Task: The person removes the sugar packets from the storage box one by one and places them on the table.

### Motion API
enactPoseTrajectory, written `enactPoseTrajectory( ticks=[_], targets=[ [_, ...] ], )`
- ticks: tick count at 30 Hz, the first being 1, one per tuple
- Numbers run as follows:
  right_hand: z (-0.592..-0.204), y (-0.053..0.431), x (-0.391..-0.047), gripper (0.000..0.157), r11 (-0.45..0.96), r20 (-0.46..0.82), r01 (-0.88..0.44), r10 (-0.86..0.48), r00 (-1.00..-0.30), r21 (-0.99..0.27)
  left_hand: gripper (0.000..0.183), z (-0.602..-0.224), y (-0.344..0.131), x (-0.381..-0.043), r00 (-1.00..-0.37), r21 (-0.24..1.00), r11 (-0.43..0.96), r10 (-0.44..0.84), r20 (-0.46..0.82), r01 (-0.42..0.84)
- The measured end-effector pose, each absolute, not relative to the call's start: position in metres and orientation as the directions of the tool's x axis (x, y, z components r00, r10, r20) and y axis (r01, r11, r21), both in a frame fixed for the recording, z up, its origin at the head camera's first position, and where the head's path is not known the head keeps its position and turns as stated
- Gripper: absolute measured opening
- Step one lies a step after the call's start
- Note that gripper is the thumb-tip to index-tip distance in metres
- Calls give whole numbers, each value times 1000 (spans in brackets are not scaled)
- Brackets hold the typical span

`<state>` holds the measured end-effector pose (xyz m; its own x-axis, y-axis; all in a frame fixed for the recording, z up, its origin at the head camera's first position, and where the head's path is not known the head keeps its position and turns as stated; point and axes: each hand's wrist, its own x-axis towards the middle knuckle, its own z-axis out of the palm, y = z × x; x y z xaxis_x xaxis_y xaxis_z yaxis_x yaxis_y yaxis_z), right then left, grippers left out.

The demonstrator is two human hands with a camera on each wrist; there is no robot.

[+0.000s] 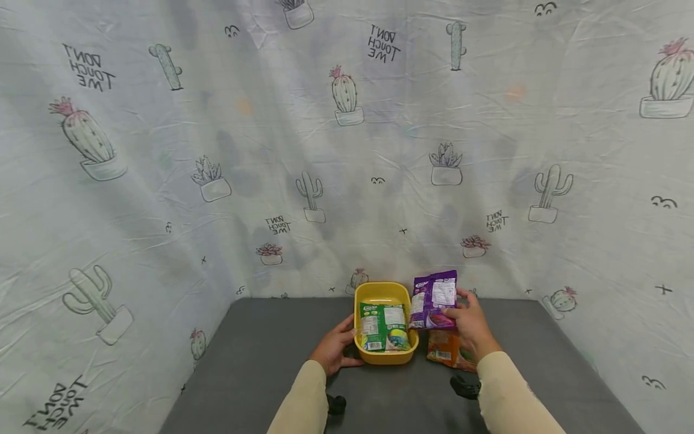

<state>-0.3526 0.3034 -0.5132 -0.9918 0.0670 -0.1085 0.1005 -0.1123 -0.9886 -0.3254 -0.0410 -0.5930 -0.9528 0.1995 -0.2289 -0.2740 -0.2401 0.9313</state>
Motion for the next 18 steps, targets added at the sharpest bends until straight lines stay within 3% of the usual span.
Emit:
enactPoseTrajectory(
  ticks=[18],
  targets=[
    [-522,333,-345,76,-143,-123,108,96,-988,-984,61,-595,-40,-327,-955,938,-221,193,-225,-266]
  ],
)
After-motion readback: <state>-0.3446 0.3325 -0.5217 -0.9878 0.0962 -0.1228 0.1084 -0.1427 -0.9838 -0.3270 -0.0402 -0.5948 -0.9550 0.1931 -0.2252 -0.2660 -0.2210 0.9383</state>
